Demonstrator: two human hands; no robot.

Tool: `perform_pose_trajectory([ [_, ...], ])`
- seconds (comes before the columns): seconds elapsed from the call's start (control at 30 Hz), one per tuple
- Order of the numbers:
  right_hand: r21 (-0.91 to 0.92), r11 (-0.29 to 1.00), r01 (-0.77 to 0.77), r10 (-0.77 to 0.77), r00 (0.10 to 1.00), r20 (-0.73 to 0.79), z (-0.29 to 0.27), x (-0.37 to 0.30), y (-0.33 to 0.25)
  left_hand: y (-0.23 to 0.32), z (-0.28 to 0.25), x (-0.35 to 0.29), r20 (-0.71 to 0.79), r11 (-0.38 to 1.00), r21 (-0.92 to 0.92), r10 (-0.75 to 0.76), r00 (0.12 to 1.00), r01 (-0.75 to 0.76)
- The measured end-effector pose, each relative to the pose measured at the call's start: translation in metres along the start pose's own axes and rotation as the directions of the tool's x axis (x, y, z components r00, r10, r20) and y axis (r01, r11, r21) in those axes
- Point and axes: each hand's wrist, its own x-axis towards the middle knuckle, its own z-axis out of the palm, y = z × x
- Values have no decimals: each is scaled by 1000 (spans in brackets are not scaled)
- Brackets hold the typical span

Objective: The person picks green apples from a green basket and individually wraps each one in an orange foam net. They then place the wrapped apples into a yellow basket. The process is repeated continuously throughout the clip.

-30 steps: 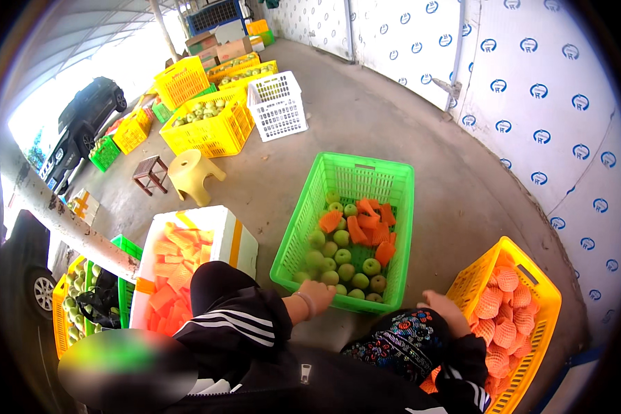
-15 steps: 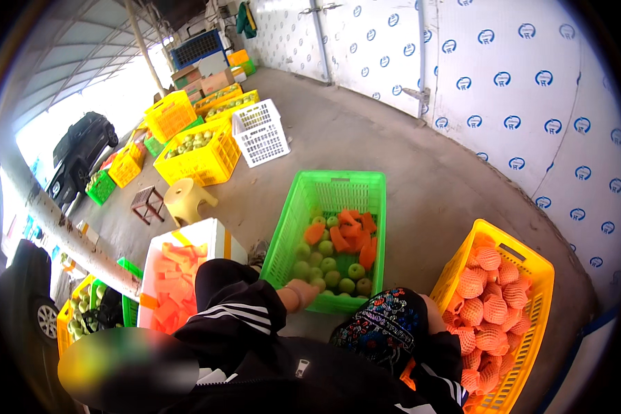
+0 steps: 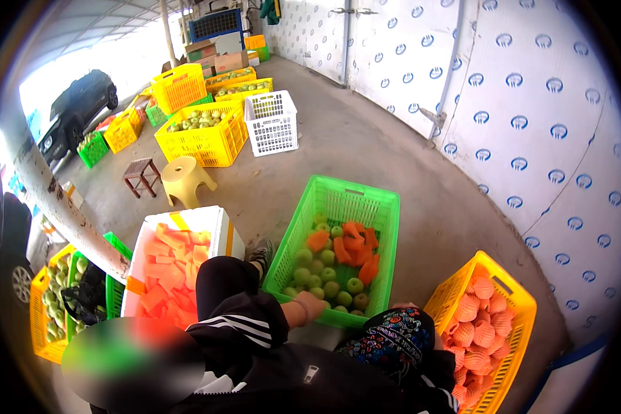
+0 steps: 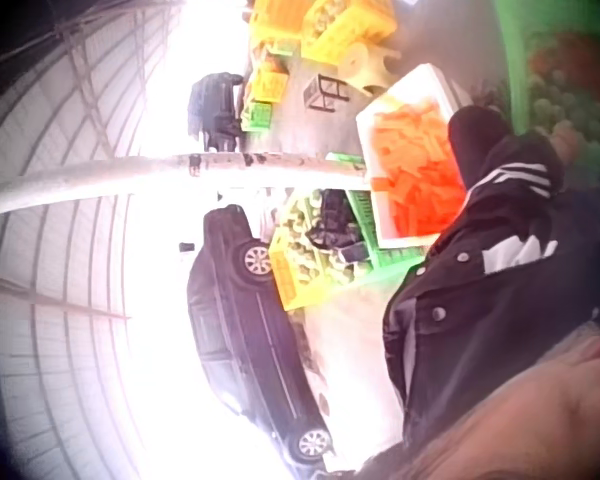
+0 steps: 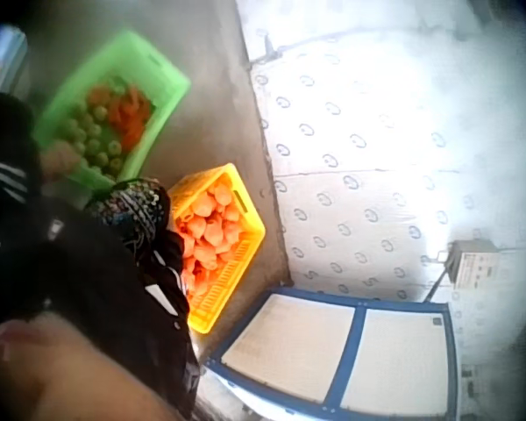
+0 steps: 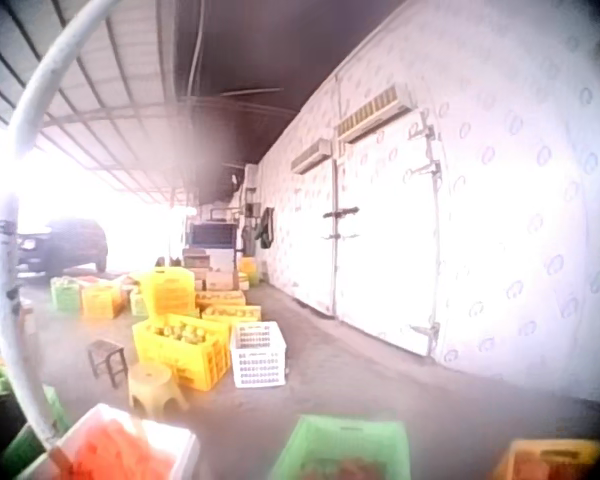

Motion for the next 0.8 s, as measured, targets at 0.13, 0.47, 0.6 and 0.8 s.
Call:
perform_pose_trajectory([
  [0.13, 191, 982, 2, 1, 1000, -20, -9, -8, -1, -5, 2, 4, -20, 999, -37, 1, 1000, -1],
  [0.47, 462, 802, 378, -464, 881, 86, -57, 11, -86, -20, 15, -18, -1, 982, 49, 181, 984, -181],
  [0.6, 335, 938, 93, -244, 861, 446, -63, 78, -79, -5, -8, -32, 36, 972, 10, 234, 971, -235],
  [0.8, -263, 874, 408, -304, 883, 358, -38, 170, -150, -4, 2, -18, 57, 975, -114, 196, 979, -189],
])
